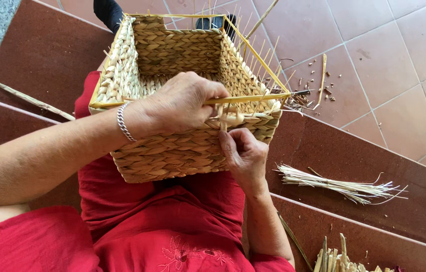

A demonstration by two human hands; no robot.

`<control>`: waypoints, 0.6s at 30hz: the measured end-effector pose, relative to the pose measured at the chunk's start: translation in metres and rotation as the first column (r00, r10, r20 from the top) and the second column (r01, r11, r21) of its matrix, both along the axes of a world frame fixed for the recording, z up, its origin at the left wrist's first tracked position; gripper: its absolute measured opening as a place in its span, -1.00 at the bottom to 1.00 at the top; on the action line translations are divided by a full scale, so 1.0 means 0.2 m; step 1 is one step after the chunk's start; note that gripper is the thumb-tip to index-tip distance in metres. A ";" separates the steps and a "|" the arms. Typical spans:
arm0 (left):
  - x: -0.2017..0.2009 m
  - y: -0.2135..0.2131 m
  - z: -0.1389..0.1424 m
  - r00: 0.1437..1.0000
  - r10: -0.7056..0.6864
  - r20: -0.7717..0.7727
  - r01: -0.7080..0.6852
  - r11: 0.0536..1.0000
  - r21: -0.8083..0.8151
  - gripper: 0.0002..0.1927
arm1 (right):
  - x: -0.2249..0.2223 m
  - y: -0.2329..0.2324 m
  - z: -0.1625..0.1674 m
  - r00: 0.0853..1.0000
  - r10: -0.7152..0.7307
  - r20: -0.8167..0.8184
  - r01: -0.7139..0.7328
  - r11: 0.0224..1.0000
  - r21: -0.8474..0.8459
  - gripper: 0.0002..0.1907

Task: The person trims protruding straw ends from a rectangular woven basket using shears, then weaves a new straw strip along the top rim to finish the edge. The basket is rotated and repositioned on the lap as the person works.

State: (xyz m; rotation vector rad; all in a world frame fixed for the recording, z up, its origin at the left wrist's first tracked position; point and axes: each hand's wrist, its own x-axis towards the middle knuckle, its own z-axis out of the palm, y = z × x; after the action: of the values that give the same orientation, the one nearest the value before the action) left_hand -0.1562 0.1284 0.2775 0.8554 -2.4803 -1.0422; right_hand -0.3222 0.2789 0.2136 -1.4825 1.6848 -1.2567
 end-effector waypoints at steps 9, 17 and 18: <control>0.01 -0.07 -0.05 0.970 -0.213 -0.119 0.200 0.974 -0.106 -0.62 | -0.03 0.00 -0.04 0.988 0.034 0.151 -0.054 0.990 0.133 -0.82; -0.02 -0.05 -0.03 0.998 -0.059 0.023 0.057 0.994 0.094 -0.75 | -0.03 0.00 -0.05 0.987 0.024 0.160 -0.046 0.990 0.133 -0.83; -0.03 -0.05 -0.03 0.998 -0.048 0.040 0.043 0.992 0.117 -0.75 | -0.03 0.00 -0.04 0.986 0.021 0.163 -0.043 0.990 0.134 -0.83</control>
State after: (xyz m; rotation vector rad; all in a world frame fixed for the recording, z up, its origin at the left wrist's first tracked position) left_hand -0.1613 0.1190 0.2721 0.8675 -2.5058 -1.2060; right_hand -0.3273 0.2791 0.2047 -1.2865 1.6008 -1.1848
